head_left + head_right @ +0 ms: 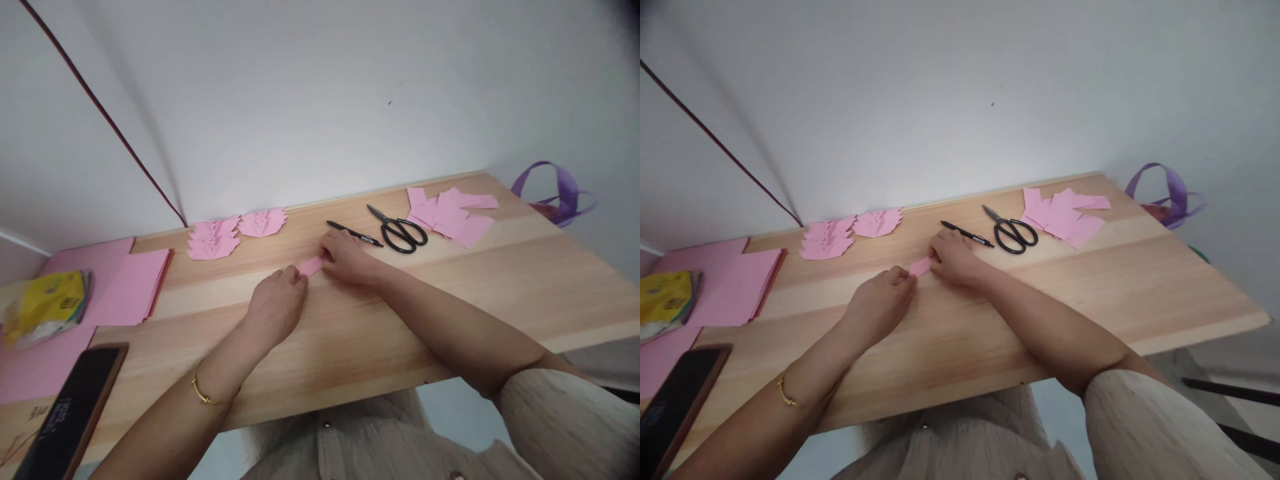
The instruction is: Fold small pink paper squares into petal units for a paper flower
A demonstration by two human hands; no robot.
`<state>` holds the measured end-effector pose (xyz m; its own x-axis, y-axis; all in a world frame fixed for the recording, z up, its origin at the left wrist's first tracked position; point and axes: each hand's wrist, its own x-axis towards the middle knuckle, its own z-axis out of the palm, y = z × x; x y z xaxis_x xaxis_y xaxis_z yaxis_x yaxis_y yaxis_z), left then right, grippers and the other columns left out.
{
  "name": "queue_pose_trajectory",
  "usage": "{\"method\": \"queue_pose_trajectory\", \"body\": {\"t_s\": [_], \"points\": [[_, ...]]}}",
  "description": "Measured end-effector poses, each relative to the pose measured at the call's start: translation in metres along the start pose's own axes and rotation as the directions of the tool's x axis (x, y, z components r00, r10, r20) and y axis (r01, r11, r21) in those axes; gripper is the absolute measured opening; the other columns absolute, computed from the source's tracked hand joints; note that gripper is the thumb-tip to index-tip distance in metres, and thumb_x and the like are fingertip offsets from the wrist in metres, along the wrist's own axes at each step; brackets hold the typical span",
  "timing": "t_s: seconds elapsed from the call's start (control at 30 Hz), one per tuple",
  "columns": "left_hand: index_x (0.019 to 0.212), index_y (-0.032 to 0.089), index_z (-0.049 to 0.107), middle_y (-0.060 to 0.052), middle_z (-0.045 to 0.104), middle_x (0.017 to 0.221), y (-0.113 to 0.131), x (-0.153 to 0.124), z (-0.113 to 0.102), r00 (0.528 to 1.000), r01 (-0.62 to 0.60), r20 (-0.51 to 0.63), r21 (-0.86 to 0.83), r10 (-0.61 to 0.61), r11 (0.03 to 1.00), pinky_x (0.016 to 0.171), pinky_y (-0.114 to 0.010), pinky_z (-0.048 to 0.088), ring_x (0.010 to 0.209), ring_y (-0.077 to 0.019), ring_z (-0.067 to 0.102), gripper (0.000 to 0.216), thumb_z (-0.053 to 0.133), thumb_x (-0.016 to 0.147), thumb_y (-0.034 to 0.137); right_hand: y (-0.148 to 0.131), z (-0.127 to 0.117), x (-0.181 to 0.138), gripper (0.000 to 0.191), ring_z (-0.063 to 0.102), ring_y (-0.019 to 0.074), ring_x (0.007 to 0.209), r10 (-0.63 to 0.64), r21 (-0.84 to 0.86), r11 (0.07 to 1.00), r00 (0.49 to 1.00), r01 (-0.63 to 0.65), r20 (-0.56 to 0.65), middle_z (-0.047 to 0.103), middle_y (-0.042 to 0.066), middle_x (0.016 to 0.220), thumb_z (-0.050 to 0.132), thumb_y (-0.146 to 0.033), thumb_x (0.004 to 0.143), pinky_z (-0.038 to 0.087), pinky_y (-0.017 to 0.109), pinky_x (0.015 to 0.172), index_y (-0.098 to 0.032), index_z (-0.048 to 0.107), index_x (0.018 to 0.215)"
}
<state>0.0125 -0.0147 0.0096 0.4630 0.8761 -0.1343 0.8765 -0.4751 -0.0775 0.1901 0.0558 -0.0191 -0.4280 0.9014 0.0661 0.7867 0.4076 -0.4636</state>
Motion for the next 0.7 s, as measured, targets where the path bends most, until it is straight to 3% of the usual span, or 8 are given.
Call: {"method": "queue_pose_trajectory", "body": {"t_s": [0.13, 0.3, 0.57, 0.7], "points": [[0.097, 0.014, 0.057, -0.01, 0.056, 0.098, 0.0, 0.0, 0.001, 1.0, 0.003, -0.011, -0.001, -0.003, 1.0, 0.066, -0.031, 0.041, 0.08, -0.0197, 0.055, 0.027, 0.032, 0.09, 0.019, -0.001, 0.0, 0.0, 0.01, 0.045, 0.0237, 0.097, 0.028, 0.031, 0.999, 0.999, -0.028, -0.017, 0.057, 0.006, 0.098, 0.049, -0.023, 0.075, 0.033, 0.038, 0.081, -0.021, 0.054, 0.084], [0.106, 0.014, 0.056, -0.01, 0.056, 0.1, 0.002, 0.0, -0.001, 1.0, 0.01, 0.006, 0.004, -0.01, 1.0, 0.068, -0.031, 0.042, 0.082, -0.0192, 0.056, 0.028, 0.033, 0.089, 0.017, -0.005, 0.008, -0.003, 0.03, 0.043, 0.027, 0.101, -0.001, -0.019, 1.0, 0.997, 0.0, -0.077, 0.055, 0.006, 0.104, 0.06, -0.045, 0.069, 0.031, 0.043, 0.087, -0.022, 0.055, 0.088], [0.101, 0.016, 0.059, -0.01, 0.059, 0.107, -0.006, -0.003, -0.006, 0.997, -0.041, 0.062, 0.0, 0.04, 0.999, 0.069, -0.03, 0.043, 0.085, -0.0198, 0.056, 0.028, 0.034, 0.088, 0.017, -0.007, 0.012, -0.001, 0.03, 0.042, 0.0271, 0.099, 0.006, -0.057, 0.998, 0.997, -0.011, -0.078, 0.054, 0.006, 0.102, 0.063, -0.041, 0.065, 0.031, 0.043, 0.086, -0.022, 0.054, 0.086], [0.096, 0.015, 0.063, -0.01, 0.06, 0.108, -0.013, -0.004, -0.004, 0.995, -0.072, 0.066, -0.048, 0.075, 0.996, 0.077, -0.03, 0.044, 0.092, -0.0187, 0.055, 0.03, 0.034, 0.089, 0.017, -0.008, 0.012, -0.001, 0.03, 0.042, 0.027, 0.099, 0.011, -0.048, 0.999, 0.997, -0.015, -0.071, 0.053, 0.006, 0.102, 0.063, -0.041, 0.065, 0.03, 0.042, 0.087, -0.022, 0.054, 0.086]]}}
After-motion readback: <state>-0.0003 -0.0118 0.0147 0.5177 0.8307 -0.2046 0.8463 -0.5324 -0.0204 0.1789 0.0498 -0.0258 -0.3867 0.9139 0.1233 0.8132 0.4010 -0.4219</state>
